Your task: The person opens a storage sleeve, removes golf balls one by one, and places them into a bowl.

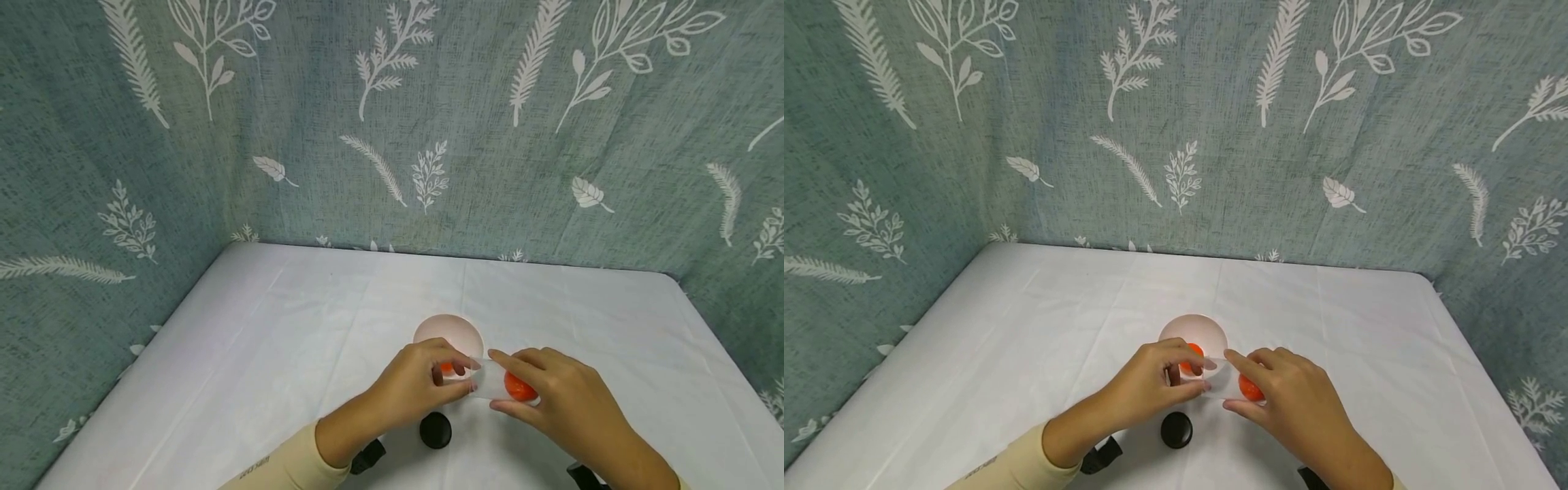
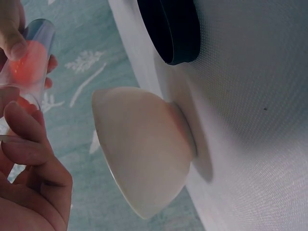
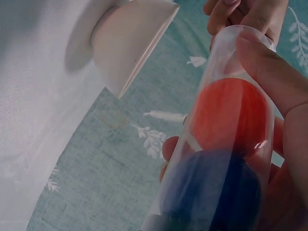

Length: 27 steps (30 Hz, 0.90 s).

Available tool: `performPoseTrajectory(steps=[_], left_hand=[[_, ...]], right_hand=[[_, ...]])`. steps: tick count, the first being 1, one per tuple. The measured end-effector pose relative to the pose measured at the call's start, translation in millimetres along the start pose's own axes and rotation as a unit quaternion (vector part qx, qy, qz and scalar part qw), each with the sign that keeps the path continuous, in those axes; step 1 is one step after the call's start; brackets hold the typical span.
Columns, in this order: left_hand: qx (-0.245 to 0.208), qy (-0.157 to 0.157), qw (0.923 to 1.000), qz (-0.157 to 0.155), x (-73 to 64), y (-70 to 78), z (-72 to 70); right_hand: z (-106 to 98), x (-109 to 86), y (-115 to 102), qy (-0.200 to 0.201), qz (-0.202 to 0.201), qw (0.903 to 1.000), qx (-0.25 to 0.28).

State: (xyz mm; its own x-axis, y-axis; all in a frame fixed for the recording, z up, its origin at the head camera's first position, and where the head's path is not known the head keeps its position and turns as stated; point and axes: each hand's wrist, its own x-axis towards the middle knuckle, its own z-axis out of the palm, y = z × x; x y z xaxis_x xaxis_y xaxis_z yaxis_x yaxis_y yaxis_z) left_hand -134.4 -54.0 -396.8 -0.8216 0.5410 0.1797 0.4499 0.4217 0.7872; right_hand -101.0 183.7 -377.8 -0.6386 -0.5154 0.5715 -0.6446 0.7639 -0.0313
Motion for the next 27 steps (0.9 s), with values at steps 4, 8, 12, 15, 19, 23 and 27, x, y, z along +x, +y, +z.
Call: performPoseTrajectory(steps=[4, 8, 12, 15, 19, 23, 27], left_hand=[[0.0, -0.002, 1.0, 0.0, 0.2, -0.3, 0.0], [0.002, -0.004, 1.0, 0.003, 0.1, -0.7, 0.3], [0.004, -0.002, 0.9999, 0.014, 0.3, -1.6, 1.2], [0.003, -0.003, 0.9999, 0.017, 0.2, -2.4, 2.2], [0.001, -0.008, 0.9998, 0.017, -0.4, -3.0, 2.9], [0.004, -0.009, 0.9998, 0.018, -0.3, -2.3, 2.1], [0.005, -0.013, 0.9999, 0.01, 0.0, -1.7, 2.3]], right_hand=[[0.5, -0.4, 0.4, -0.001, 0.0, 1.0, -0.002], [1.0, -1.4, 0.7, -0.002, 0.0, 1.0, 0.0], [1.2, -1.8, 0.5, -0.002, 0.0, 1.0, -0.006], [0.9, -1.9, -0.2, -0.006, 0.002, 0.9999, -0.013], [0.3, -1.5, -1.6, -0.014, 0.006, 0.9997, -0.019], [-0.6, -1.0, -1.7, -0.018, 0.005, 0.9995, -0.024], [-0.9, -1.7, -2.5, -0.02, 0.007, 0.9994, -0.027]])
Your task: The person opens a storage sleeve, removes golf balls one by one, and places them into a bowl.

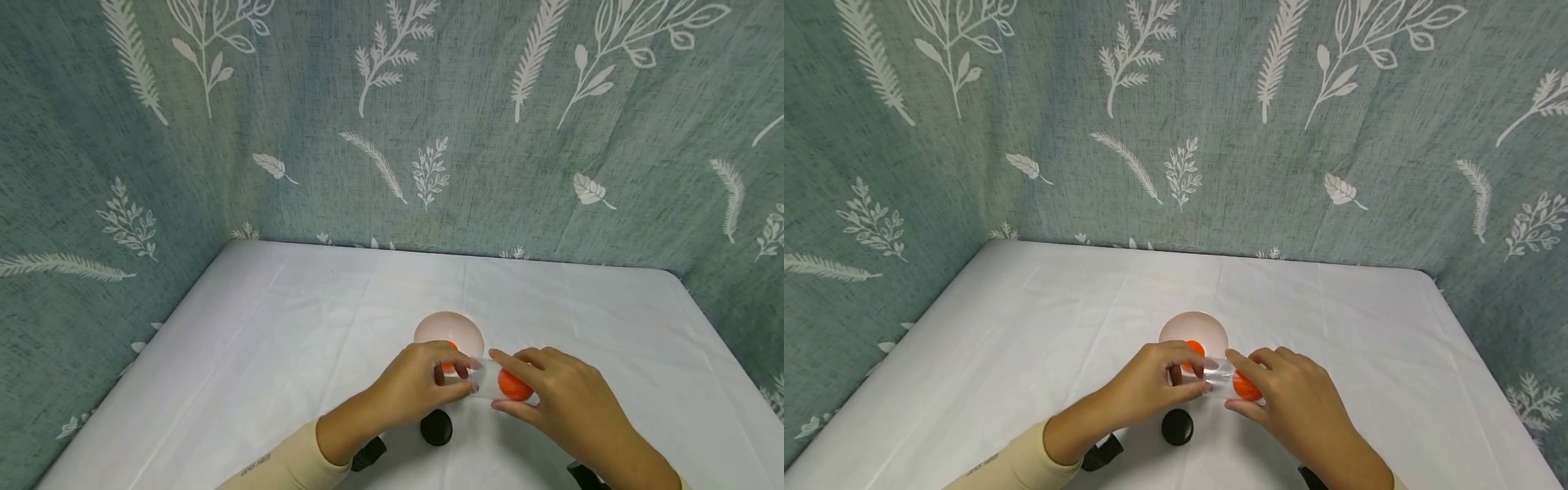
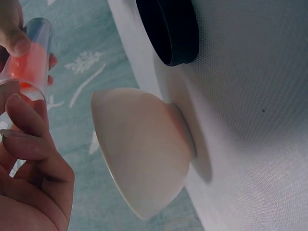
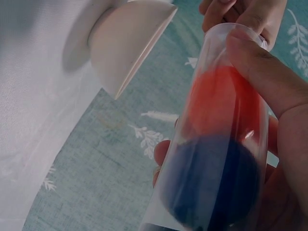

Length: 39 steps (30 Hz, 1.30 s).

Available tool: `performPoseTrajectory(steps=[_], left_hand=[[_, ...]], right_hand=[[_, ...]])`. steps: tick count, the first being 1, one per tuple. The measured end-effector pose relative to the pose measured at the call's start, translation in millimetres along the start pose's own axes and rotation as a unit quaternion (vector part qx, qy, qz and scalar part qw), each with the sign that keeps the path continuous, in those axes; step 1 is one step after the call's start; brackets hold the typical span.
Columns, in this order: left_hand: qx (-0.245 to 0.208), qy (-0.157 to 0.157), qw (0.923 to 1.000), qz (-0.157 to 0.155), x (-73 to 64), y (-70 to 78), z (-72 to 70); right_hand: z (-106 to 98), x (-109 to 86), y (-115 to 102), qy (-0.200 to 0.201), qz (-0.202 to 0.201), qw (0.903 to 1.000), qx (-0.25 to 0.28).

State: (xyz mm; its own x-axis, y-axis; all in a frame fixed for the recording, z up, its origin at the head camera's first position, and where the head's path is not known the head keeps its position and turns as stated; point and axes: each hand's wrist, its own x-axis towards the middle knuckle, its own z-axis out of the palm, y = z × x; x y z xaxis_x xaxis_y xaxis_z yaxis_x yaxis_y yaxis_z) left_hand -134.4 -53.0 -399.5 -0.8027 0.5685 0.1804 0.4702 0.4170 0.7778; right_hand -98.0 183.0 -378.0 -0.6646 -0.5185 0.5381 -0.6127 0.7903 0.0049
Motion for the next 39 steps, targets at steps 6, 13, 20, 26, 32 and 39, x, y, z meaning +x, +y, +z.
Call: performPoseTrajectory(steps=[6, 13, 20, 26, 32, 39], left_hand=[[0.0, -0.008, 0.9999, -0.007, -0.4, 1.3, -0.8], [-0.004, -0.015, 0.9998, -0.01, -1.0, 0.5, -1.5], [0.002, -0.018, 0.9998, 0.002, -0.8, 0.3, -3.9], [0.0, -0.016, 0.9997, -0.015, -0.4, 1.2, -6.1], [-0.008, -0.012, 0.9995, -0.027, 0.0, 1.5, -6.0], [-0.01, -0.009, 0.9996, -0.026, -0.2, 0.4, -5.5]], right_hand=[[0.1, 0.3, -0.4, -0.007, 0.005, 1.0, -0.002], [-0.1, 0.8, -1.3, -0.018, 0.017, 0.9997, 0.0], [-0.9, 1.2, 0.1, -0.015, 0.018, 0.9997, 0.003], [-1.7, 1.7, 1.0, -0.021, 0.02, 0.9996, -0.001], [-2.4, 1.3, 3.3, -0.012, 0.016, 0.9998, 0.003], [-3.6, 1.4, 4.1, -0.026, 0.029, 0.9992, -0.007]])
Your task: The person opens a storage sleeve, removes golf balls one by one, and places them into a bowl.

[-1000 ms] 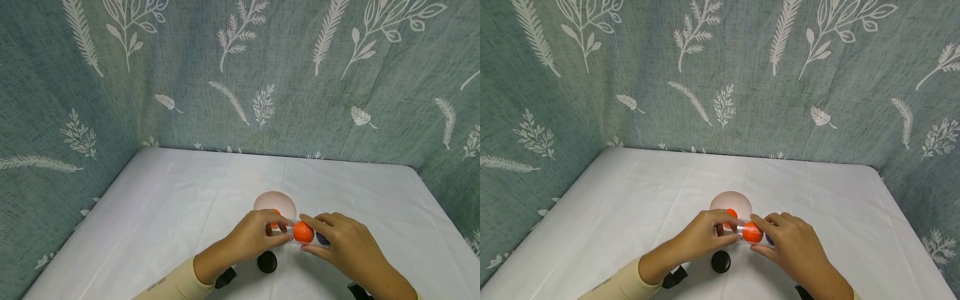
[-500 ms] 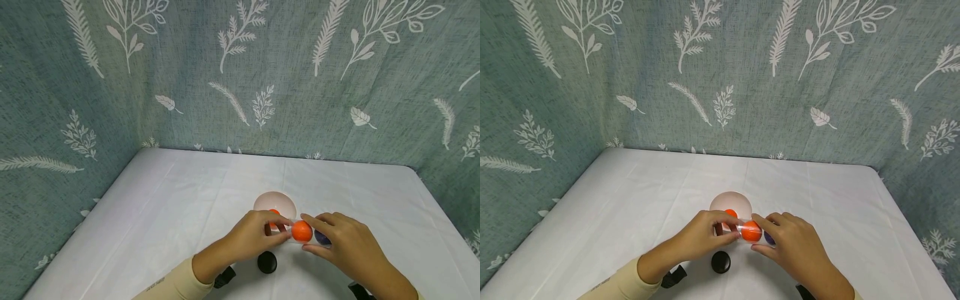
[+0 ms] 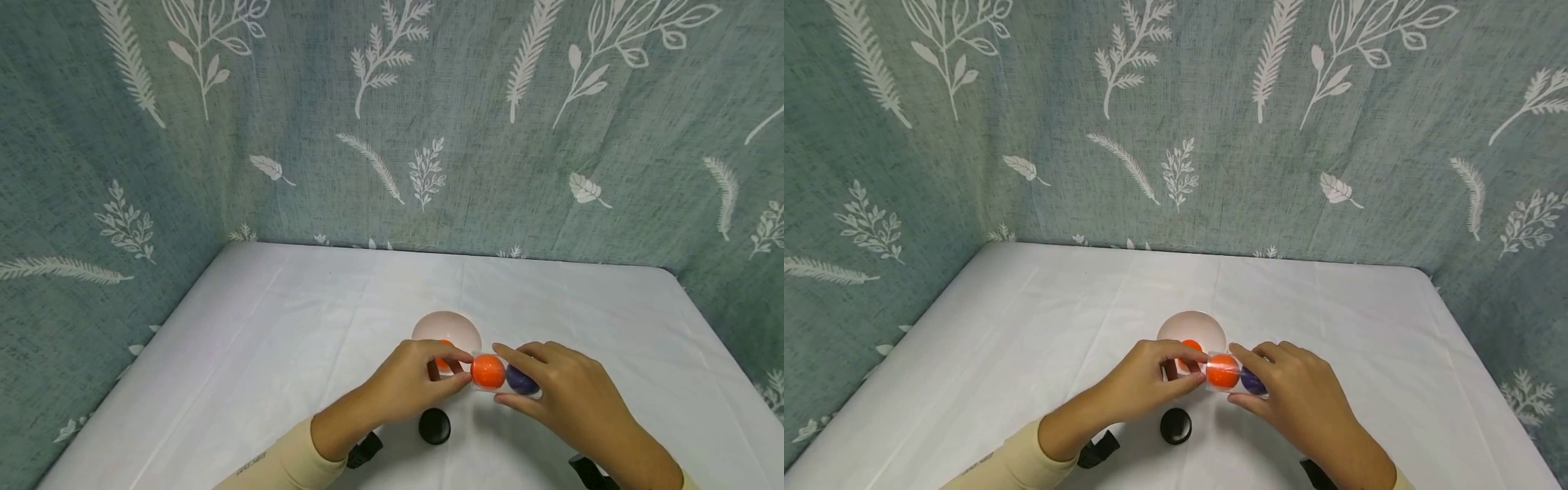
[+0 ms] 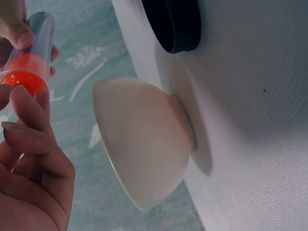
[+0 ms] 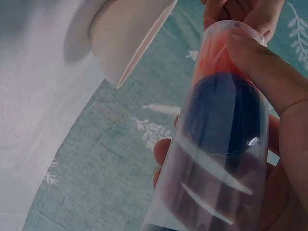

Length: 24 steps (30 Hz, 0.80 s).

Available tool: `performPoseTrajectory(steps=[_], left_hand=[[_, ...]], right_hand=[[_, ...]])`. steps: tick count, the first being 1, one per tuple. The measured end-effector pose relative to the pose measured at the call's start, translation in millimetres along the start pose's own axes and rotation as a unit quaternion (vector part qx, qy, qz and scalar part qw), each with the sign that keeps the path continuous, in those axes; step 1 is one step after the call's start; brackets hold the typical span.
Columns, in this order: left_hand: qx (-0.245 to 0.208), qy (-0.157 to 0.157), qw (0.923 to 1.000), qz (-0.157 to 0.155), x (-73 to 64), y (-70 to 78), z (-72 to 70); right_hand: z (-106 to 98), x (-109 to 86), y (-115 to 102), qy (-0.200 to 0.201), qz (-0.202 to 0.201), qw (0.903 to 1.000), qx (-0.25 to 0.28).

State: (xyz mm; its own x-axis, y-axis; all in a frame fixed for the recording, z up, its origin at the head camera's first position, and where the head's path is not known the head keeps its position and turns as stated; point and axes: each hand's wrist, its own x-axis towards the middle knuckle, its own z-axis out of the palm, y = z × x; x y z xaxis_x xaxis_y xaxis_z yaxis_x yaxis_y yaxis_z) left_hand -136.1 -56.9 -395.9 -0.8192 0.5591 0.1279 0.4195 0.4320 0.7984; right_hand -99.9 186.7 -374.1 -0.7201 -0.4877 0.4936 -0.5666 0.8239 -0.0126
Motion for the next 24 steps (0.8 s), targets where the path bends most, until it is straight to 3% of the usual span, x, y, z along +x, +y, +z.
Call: performPoseTrajectory(steps=[10, 18, 24], left_hand=[[-0.009, -0.007, 0.9998, -0.019, 0.1, -0.1, -2.8], [-0.09, -0.035, 0.9943, -0.045, 0.3, -2.8, -1.4], [-0.124, -0.037, 0.9908, -0.041, 1.2, -5.1, -0.6]], right_hand=[[-0.7, 1.1, -0.4, -0.015, 0.01, 0.9998, -0.005], [-1.6, 0.6, -1.0, -0.032, 0.022, 0.9992, -0.01], [-1.7, 2.0, -1.5, -0.034, 0.027, 0.999, -0.01]])
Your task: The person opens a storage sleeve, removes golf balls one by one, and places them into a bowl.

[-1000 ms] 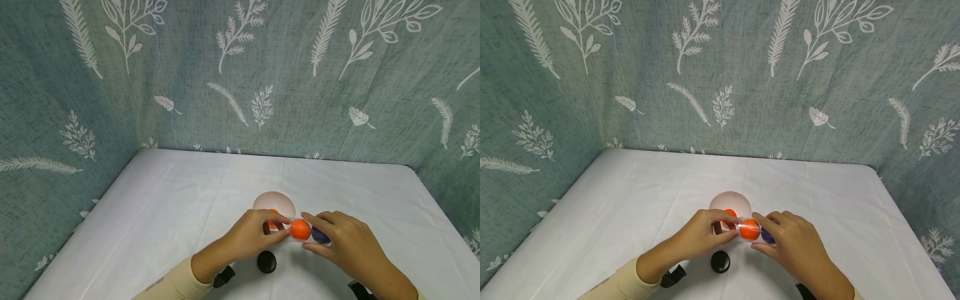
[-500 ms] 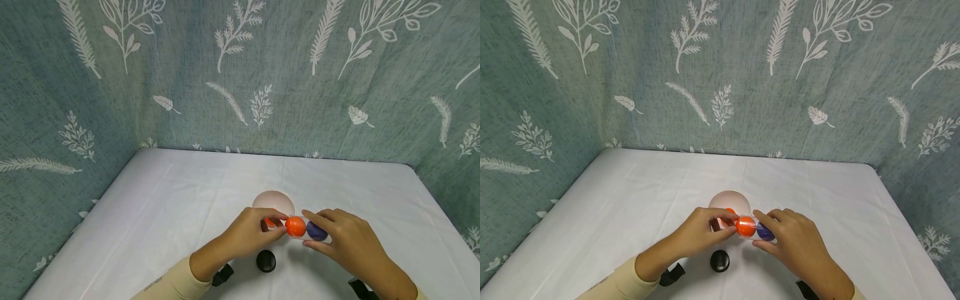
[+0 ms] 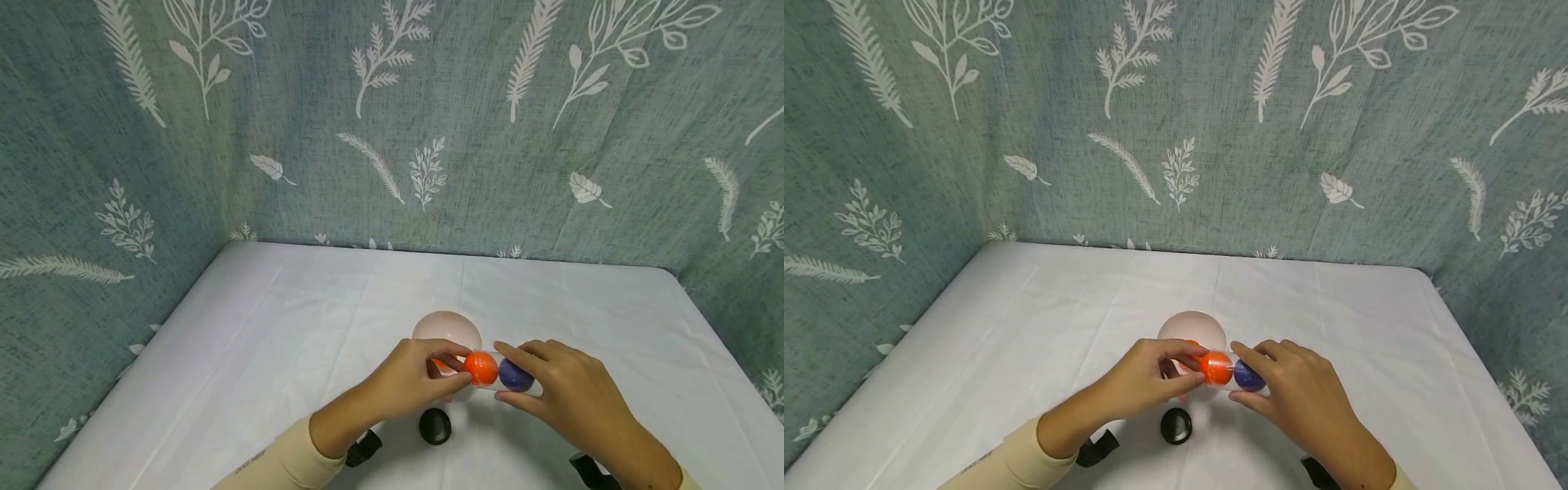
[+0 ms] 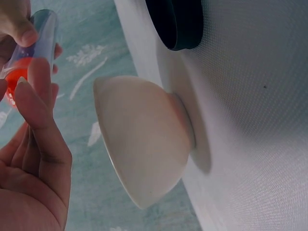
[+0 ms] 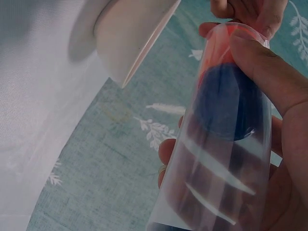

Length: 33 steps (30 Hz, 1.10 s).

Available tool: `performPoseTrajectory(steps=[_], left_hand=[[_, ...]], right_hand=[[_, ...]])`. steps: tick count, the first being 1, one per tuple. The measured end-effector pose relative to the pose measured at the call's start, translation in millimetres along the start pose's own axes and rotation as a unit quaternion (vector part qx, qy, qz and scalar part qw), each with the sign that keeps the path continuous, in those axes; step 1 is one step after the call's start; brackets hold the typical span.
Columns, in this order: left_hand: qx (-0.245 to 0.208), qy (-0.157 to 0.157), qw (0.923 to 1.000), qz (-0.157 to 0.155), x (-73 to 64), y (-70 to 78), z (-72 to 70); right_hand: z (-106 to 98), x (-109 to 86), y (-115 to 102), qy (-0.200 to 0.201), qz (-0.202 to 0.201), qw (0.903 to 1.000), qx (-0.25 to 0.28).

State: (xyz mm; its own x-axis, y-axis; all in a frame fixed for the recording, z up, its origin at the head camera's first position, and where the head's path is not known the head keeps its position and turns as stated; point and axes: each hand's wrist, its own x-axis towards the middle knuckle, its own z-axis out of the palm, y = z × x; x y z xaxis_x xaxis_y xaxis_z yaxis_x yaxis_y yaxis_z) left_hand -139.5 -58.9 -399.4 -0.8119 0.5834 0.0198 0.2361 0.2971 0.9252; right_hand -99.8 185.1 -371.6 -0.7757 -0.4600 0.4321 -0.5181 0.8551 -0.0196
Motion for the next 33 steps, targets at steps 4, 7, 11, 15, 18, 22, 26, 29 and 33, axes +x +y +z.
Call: performPoseTrajectory(steps=[4, 7, 11, 15, 18, 22, 26, 29, 33], left_hand=[[-0.01, -0.001, 0.9999, 0.003, 0.0, 0.7, -0.8], [-0.015, -0.005, 0.9999, 0.002, -0.4, 0.7, -1.0], [-0.019, -0.009, 0.9998, -0.001, -0.2, 0.7, -1.3], [-0.024, -0.013, 0.9996, -0.002, 0.2, -0.3, -1.0], [-0.019, -0.011, 0.9998, 0.004, 0.8, -0.5, -1.3], [-0.015, -0.007, 0.9999, 0.004, 0.7, 0.6, -1.4], [-0.013, -0.007, 0.9999, 0.001, -0.1, 0.8, -0.8], [-0.006, -0.006, 0.9999, 0.012, 0.3, 0.3, -1.4], [-0.003, -0.004, 0.9999, 0.016, 0.6, 0.6, -1.9]], right_hand=[[-1.0, 0.5, -0.4, -0.001, -0.001, 1.0, -0.002], [-0.2, 0.4, -0.1, 0.005, -0.006, 1.0, 0.001], [0.1, -0.2, 0.8, 0.011, -0.009, 0.9999, 0.003], [0.2, -0.8, 1.2, 0.013, -0.011, 0.9998, 0.004], [-0.2, -0.2, 1.2, 0.01, -0.009, 0.9999, 0.006], [-2.1, 0.3, 0.7, -0.001, 0.0, 1.0, 0.006], [-2.1, -0.4, 0.6, -0.004, 0.0, 1.0, 0.006], [-1.5, 0.0, 1.0, 0.001, -0.003, 1.0, 0.005], [-1.6, 0.0, 1.4, -0.001, 0.001, 1.0, 0.006]])
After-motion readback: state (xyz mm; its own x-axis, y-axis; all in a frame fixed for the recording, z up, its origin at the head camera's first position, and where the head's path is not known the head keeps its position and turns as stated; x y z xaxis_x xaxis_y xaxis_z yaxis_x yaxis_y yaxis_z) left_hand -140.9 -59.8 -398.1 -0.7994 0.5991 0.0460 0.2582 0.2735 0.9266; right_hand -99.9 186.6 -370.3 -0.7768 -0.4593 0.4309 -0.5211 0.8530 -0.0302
